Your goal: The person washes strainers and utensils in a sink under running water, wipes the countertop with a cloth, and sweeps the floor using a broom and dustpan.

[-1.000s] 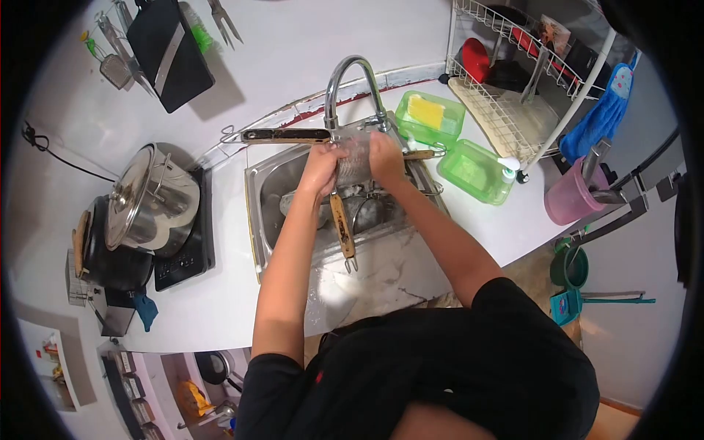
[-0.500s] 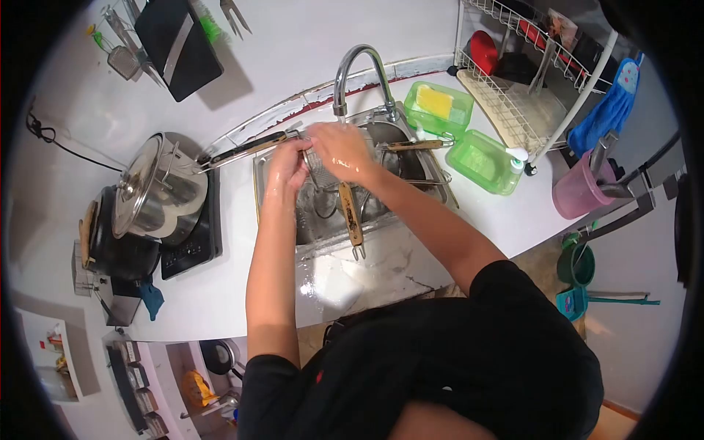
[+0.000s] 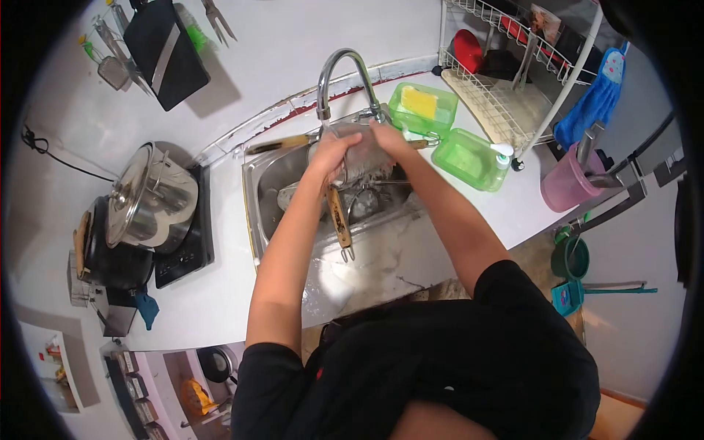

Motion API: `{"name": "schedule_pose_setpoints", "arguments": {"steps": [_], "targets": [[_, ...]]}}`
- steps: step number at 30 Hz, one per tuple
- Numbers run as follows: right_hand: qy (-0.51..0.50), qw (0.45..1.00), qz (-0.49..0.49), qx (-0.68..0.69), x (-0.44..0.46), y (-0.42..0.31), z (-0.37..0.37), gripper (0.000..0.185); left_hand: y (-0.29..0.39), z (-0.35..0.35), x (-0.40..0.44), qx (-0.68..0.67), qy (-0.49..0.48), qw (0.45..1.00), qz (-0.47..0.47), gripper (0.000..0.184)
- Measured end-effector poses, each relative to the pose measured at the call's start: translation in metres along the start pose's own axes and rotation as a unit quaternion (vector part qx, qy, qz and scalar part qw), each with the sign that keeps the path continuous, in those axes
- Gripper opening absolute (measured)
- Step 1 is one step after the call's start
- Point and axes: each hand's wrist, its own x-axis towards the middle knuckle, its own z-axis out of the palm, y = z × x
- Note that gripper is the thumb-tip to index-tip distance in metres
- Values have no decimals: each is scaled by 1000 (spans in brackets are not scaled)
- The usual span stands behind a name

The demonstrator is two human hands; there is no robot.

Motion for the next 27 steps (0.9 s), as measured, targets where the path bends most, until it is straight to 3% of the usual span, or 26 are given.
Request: {"name": "schedule_pose_setpoints", "arguments": {"steps": [1, 2, 3, 4, 6, 7, 10, 11, 14, 15, 19, 20, 22, 23, 24, 25, 27], "targets": [[78, 962, -172, -196, -1, -5, 3, 37, -1, -4, 11, -39, 25, 999, -13, 18], [82, 959, -152, -223, -2, -11, 8, 35, -3, -7, 23, -78, 51, 995, -25, 18], [86, 955, -133, -249, -18, -64, 4, 32, -4, -8, 34, -144, 89, 985, 4, 11], [91, 951, -114, -274, -28, -99, 6, 31, -8, -16, 48, -109, 121, 987, 5, 11], [218, 948, -196, -124, -30, -101, 32, 30, -10, -36, 67, -34, 183, 982, 11, 13], [278, 931, -233, -47, -31, -101, 36, 29, 11, -18, 45, -65, 207, 976, -11, 16], [227, 923, -300, -82, -26, -91, 11, 27, 32, -45, 26, -275, -7, 954, -121, 19], [234, 919, -309, -72, -12, -75, 15, 24, 38, -24, 9, -163, 114, 976, -83, 21], [119, 989, -55, 71, 4, -71, 17, 23, 48, -18, -5, -170, 163, 964, -124, 22], [75, 988, -65, -120, 1, -86, 16, 23, 47, -26, -3, -159, 162, 966, -120, 22], [292, 894, -324, -99, -36, -131, 37, 27, 32, -60, 13, -148, 160, 970, -109, 21], [222, 922, -286, -139, -36, -131, 29, 28, 32, -67, 15, -150, 163, 970, -104, 20], [78, 952, -206, -212, -32, -126, -5, 28, 33, -96, 25, -165, 33, 973, -159, 15], [91, 927, -246, -267, -20, -94, -2, 30, 34, -98, 27, -170, -3, 972, -164, 14], [106, 989, -102, -27, -8, -71, 4, 32, 34, -98, 28, -176, -41, 969, -167, 13], [114, 969, 50, 215, -1, -56, 5, 35, 37, -83, 19, -165, -45, 978, -122, 13], [25, 901, 218, 374, 4, -49, -6, 41, 43, -25, -8, -141, -55, 988, -28, 15]]}}
